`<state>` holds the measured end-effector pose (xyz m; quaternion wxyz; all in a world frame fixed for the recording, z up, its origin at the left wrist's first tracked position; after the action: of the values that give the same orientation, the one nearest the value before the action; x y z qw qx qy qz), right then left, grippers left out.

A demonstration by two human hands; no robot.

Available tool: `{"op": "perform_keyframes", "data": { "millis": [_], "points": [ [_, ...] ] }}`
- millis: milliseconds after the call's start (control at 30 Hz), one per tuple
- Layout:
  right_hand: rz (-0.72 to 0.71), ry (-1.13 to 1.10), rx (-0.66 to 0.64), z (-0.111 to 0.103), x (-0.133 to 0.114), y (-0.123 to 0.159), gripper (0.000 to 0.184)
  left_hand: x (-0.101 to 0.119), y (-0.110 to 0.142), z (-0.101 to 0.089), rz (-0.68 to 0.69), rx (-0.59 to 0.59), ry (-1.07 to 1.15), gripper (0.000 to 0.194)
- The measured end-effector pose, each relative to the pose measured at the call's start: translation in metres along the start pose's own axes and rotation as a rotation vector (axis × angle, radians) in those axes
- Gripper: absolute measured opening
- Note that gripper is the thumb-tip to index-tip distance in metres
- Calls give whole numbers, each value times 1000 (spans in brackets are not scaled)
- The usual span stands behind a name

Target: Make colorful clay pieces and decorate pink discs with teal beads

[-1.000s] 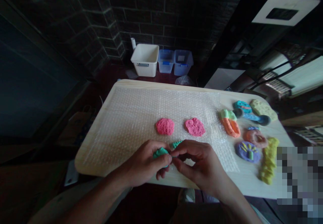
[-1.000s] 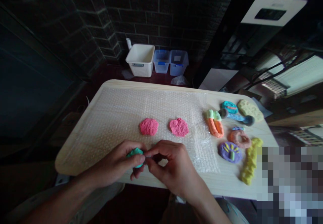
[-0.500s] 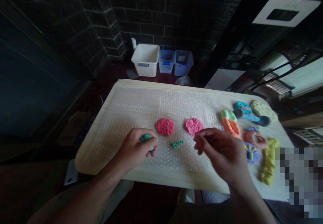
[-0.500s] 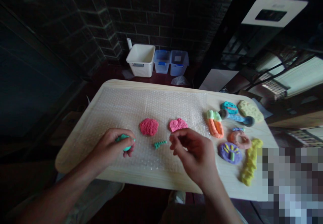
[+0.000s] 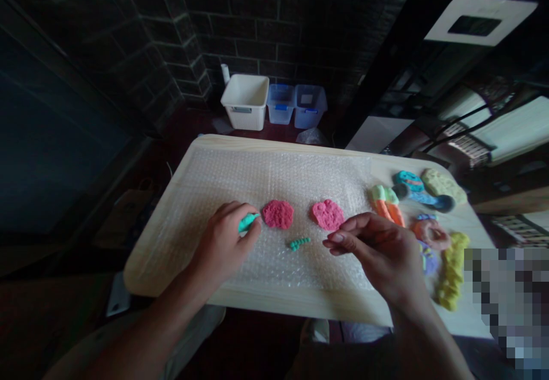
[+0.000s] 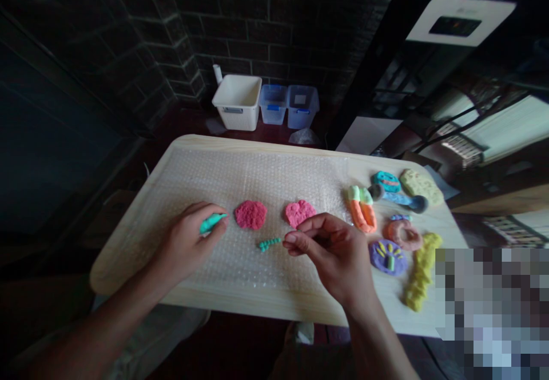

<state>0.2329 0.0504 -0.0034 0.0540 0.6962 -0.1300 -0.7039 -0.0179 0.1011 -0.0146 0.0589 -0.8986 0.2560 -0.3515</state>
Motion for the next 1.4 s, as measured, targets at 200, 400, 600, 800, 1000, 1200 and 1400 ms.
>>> {"op": "perform_keyframes", "data": {
  "millis": [200, 400, 600, 800, 1000, 1200, 1400],
  "points": [
    [-25, -26, -9, -2, 2, -3, 21, 11, 1, 13, 147, -72, 0, 13],
    [-62, 17, 38, -9, -5, -1, 18, 16, 6, 20, 193, -142, -61, 32],
    [-112, 23, 52, -10, -10, -2, 7, 49, 9, 18, 287, -32, -73, 25],
    [-87, 13, -37, 7, -7, 0, 16, 72, 7, 61, 328, -212, -235, 26],
    [-120, 35, 0, -2, -12, 5, 13, 77, 7, 73, 305, -267, -249, 20],
    [-125, -37, -40, 1, -14, 4, 8, 69, 5, 59, 237, -146, 42, 8],
    [-68, -65, -104, 14, -5, 0, 19, 37, 3, 32, -60, 6, 436, 11]
  ]
}}
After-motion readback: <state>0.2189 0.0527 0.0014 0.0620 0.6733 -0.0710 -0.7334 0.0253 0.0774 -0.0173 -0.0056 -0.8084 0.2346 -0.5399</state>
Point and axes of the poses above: each hand's wrist, its own y-axis away from the middle knuckle, its own z-axis out of the palm, x = y × z, the point moved 9 cm from there along -y, towards the middle knuckle, and after that the axes turned 11 degrees about z, right-handed, at the moved point
